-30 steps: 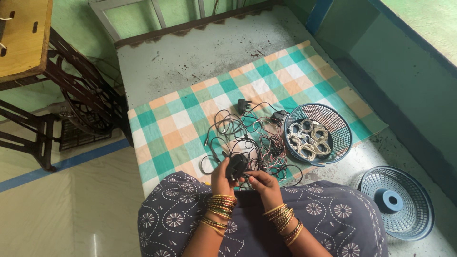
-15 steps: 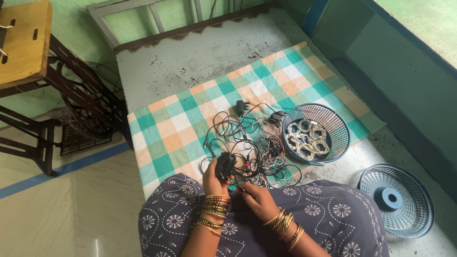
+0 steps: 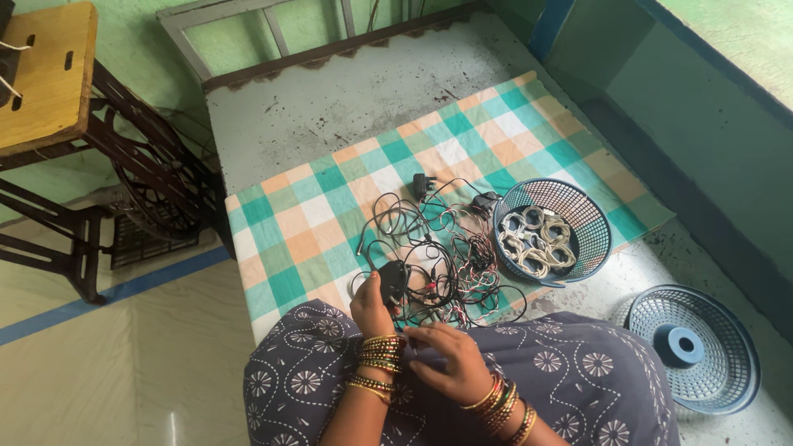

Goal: The person sits on the floor and assembles small electronic components by hand, connecting wires to black plastic housings. They place finished units into a nearby basket and continue handling additional components from a pile on the bed.

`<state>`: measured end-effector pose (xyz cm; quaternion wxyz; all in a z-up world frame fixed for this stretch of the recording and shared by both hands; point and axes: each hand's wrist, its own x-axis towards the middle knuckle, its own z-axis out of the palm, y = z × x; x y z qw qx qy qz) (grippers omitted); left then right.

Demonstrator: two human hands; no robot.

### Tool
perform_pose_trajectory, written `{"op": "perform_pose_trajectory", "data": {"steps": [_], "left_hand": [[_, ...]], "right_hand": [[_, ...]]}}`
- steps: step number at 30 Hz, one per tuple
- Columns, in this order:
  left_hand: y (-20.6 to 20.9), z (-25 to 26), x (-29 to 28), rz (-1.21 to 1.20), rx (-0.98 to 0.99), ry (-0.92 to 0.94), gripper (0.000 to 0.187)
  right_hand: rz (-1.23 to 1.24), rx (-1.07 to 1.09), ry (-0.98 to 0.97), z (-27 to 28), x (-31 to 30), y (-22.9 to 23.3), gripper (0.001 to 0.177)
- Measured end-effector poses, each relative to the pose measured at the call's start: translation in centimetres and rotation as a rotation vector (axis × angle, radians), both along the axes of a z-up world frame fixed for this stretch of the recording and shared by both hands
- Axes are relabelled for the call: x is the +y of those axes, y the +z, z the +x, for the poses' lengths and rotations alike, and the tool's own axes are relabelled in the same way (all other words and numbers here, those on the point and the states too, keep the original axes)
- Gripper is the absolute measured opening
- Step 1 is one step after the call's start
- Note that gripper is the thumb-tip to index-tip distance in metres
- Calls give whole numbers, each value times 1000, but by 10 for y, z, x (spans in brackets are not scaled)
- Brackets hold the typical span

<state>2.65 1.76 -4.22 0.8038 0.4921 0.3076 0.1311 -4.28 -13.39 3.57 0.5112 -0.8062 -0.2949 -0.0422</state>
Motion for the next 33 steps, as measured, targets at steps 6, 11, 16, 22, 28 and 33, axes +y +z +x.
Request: {"op": "perform_pose_trajectory", "data": {"steps": [6,11,16,22,28,33], "left_hand": [[-26,1,-10,95,-55,-36,35],[-16,-4,-13,205,-26,-70,34],[15,-15,-17,722,-314,-109,27],[35,-23,-17,963,-517,-113,26],[35,-25,-18,1116,-596,-160,27],[31,-22,-17,957,-468,-91,25]], "right_hand": [[63,-12,-85,16,-10,-14,25],[346,341,-249,24,-3,-42,15],[578,651,-324,33,-2,-66,14],[733,783,-315,38,-7,-87,7],[924,901,-258,40,-18,-88,9],[764,842,-207,30,-14,-77,29]]}}
